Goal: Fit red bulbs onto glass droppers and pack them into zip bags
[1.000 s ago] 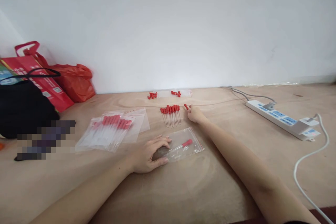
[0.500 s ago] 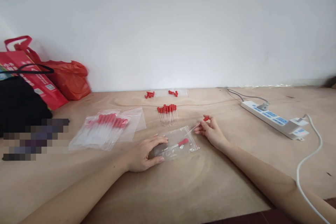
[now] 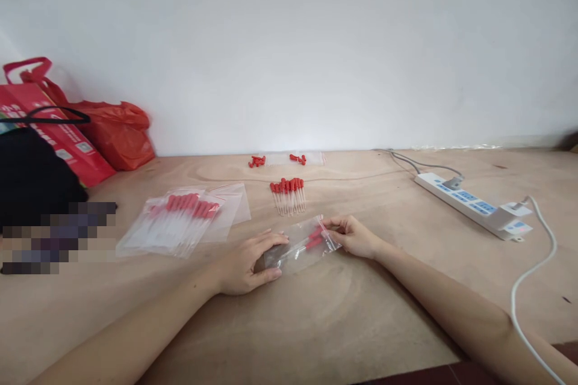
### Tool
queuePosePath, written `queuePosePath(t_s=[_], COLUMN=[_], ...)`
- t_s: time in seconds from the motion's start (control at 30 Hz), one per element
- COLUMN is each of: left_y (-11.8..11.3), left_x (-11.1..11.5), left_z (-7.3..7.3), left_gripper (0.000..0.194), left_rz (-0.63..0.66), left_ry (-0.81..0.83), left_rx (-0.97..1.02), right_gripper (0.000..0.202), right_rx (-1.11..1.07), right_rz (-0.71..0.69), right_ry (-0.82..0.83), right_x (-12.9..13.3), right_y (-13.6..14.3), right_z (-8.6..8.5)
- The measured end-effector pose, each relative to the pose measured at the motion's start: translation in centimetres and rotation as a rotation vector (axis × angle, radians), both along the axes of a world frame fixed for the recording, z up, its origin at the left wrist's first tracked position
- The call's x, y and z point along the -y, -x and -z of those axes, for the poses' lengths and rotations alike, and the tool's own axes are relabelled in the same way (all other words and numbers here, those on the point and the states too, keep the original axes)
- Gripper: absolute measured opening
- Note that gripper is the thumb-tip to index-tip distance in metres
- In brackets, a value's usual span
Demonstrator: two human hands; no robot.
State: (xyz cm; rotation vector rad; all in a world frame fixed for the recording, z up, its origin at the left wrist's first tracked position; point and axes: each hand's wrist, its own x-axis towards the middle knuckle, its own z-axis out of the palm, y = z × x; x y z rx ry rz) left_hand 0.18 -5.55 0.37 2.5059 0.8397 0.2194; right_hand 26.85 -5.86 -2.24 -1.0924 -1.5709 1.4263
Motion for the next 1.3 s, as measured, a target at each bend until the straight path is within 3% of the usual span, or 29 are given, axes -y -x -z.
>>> queuePosePath(t_s=[0.17, 0.33, 0.4, 0.5, 0.57, 0.77, 0.93, 1.1, 1.3], left_y=[-0.1, -0.1, -0.2, -0.2, -0.2, -0.1, -0.1, 0.0, 0.0], left_x=[0.1, 0.1, 0.0, -0.1, -0.2, -0.2, -0.2, -0.1, -0.1], left_z=[-0.2, -0.2, -0.2, -0.2, -0.3, -0.1, -0.1, -0.2, -0.1], left_gripper=[0.048, 0.045, 0.042, 0.042, 0.042, 0.042, 0.043, 0.043, 0.042], left_rz=[-0.002, 0.009, 0.039, 0.065, 0.068, 0.069, 0.055, 0.061, 0.061], left_ry=[0.005, 0.002, -0.011, -0.028, -0.036, -0.043, -0.031, -0.032, -0.031], left_rx=[-0.002, 0.015, 0.031, 0.028, 0.008, 0.002, -0.013, -0.007, -0.011], right_gripper=[0.039, 0.031, 0.028, 0.026, 0.025, 0.032, 0.025, 0.006, 0.007], right_rx=[0.055, 0.013, -0.022, -0.01, 0.14, 0.295, 0.352, 0.332, 0.131], right_rz=[0.05, 0.006, 0.091, 0.351, 0.474, 0.548, 0.555, 0.54, 0.568], right_ry=[0.028, 0.077, 0.08, -0.027, -0.138, -0.228, -0.248, -0.193, -0.087], right_x=[-0.2, -0.6, -1.4, -3.7, -5.7, -12.1, -15.5, -16.3, -15.0], right_y=[0.3, -0.5, -0.9, -1.0, -0.5, 2.0, 3.1, 3.1, 2.4], right_z=[0.1, -0.3, -0.2, 0.3, 0.8, 1.8, 1.5, 1.8, 1.6])
